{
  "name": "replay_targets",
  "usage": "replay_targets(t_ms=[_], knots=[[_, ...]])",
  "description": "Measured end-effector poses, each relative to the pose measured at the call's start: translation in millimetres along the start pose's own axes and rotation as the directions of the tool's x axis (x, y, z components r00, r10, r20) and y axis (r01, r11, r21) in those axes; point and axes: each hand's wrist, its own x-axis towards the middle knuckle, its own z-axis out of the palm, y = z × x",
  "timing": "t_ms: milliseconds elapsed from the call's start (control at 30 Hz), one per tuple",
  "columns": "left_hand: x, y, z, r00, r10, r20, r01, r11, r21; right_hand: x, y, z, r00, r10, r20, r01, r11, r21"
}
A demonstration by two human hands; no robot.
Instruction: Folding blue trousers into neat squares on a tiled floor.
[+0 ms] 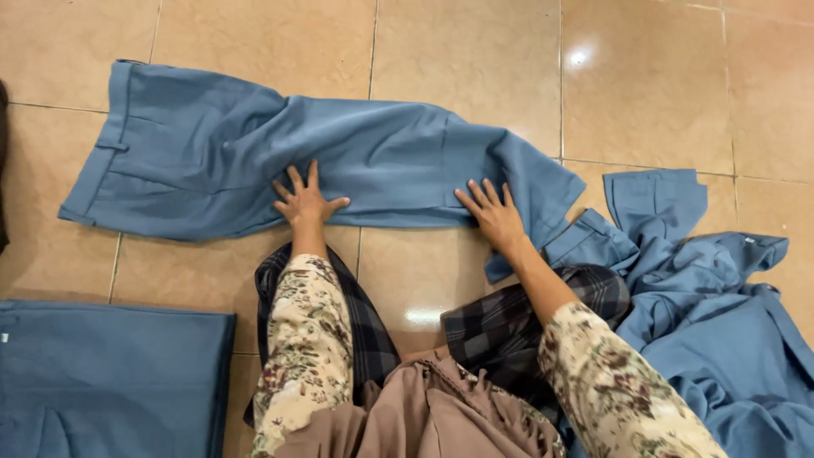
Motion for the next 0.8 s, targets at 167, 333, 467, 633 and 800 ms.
replay_targets(t_ms=[167, 333, 467, 633, 800], knots=[[12, -28, -20, 0.996, -0.082, 0.025, 0.082, 0.996, 0.017, -35, 25, 10, 0.999, -0.025, -0.045, 0.021, 0.997, -0.077], [19, -55, -30, 0.984, -0.170, 0.048, 0.170, 0.985, 0.005, -49, 68, 12, 0.994, 0.098, 0.046, -0.101, 0.993, 0.066], [34, -78, -20, 0.958, -0.282, 0.045, 0.282, 0.959, 0.005, -70, 104, 15, 0.924, 0.379, 0.042, -0.304, 0.665, 0.682], [56, -84, 9, 0.942, -0.305, -0.143, 0.320, 0.942, 0.104, -68, 135, 80, 0.694, 0.671, 0.263, -0.552, 0.262, 0.791], [21, -11, 49, 0.866, 0.118, -0.485, 0.055, 0.943, 0.328, -59, 126, 62, 0.546, 0.725, 0.419, -0.632, 0.028, 0.774]])
